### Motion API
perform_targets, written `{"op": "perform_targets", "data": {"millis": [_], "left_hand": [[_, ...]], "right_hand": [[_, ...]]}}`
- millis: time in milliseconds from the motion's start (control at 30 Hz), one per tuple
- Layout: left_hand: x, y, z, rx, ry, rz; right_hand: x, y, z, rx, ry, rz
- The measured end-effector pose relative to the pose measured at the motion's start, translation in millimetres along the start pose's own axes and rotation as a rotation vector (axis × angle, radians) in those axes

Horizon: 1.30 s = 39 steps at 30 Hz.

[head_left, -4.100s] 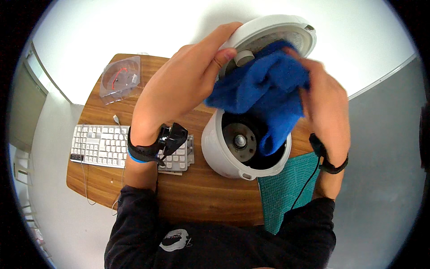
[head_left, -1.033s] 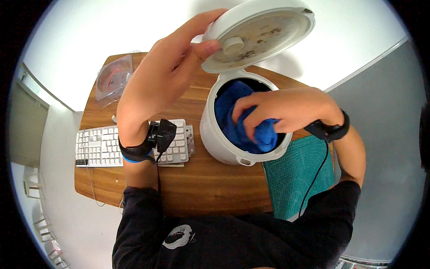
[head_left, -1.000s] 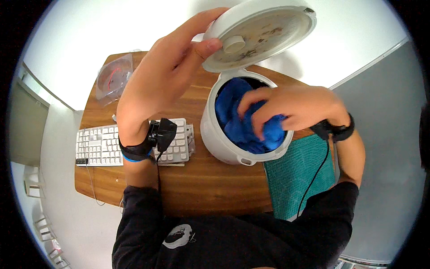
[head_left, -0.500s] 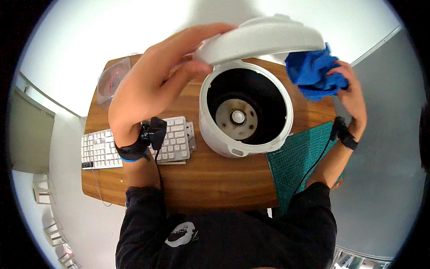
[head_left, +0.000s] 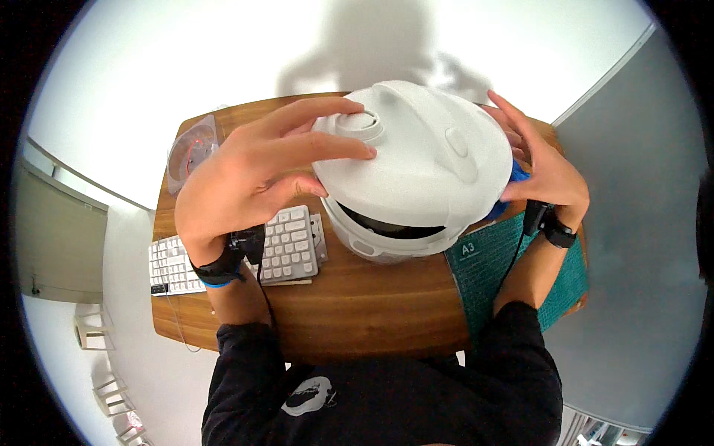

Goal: The person wipes the interior and exterior of a white rice cooker with a blue cloth, then uses a screwdriver to remove the bottom cover, exposing the internal wiring and components.

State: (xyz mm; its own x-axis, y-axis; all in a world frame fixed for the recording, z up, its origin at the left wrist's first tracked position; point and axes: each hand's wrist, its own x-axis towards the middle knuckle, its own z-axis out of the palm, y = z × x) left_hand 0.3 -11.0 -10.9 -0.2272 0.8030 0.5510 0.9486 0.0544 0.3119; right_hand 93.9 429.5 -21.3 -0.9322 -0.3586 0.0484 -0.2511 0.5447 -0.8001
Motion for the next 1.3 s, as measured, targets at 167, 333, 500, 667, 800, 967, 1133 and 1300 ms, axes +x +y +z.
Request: {"op": "perform_targets", "data": {"millis": [167, 333, 500, 667, 800, 967, 1133, 1300], "left_hand": [[2.7, 0.0, -3.3, -0.031, -0.061, -0.034], [3.8, 6.6, -0.9, -0.084, -0.085, -0.089], [4.0, 4.2, 0.7, -0.081, -0.098, -0.061], [3.3, 7.0, 0.9, -0.031, -0.119, -0.070], [3.5, 3.1, 5.0, -0.042, -0.111, -0.039], [6.0, 3.6, 5.7, -0.053, -0.135, -0.081], [5.8, -0.5, 6.6, 0.018, -0.143, -0.047], [7.6, 0.5, 6.8, -0.003, -0.123, -0.036]], "right_hand": [[8.3, 1.6, 9.2, -0.170, -0.049, -0.377], [19.6, -12.9, 19.6, -0.315, 0.010, -0.354], [18.3, -12.8, 18.2, -0.309, -0.015, -0.390], [20.0, -4.7, 18.8, -0.288, -0.035, -0.392], [19.2, -8.3, 19.6, -0.315, -0.038, -0.363], [19.8, -7.1, 20.3, -0.333, -0.042, -0.358], [21.6, -3.1, 20.6, -0.355, -0.051, -0.362], [21.3, -5.6, 20.9, -0.371, -0.057, -0.352]]}}
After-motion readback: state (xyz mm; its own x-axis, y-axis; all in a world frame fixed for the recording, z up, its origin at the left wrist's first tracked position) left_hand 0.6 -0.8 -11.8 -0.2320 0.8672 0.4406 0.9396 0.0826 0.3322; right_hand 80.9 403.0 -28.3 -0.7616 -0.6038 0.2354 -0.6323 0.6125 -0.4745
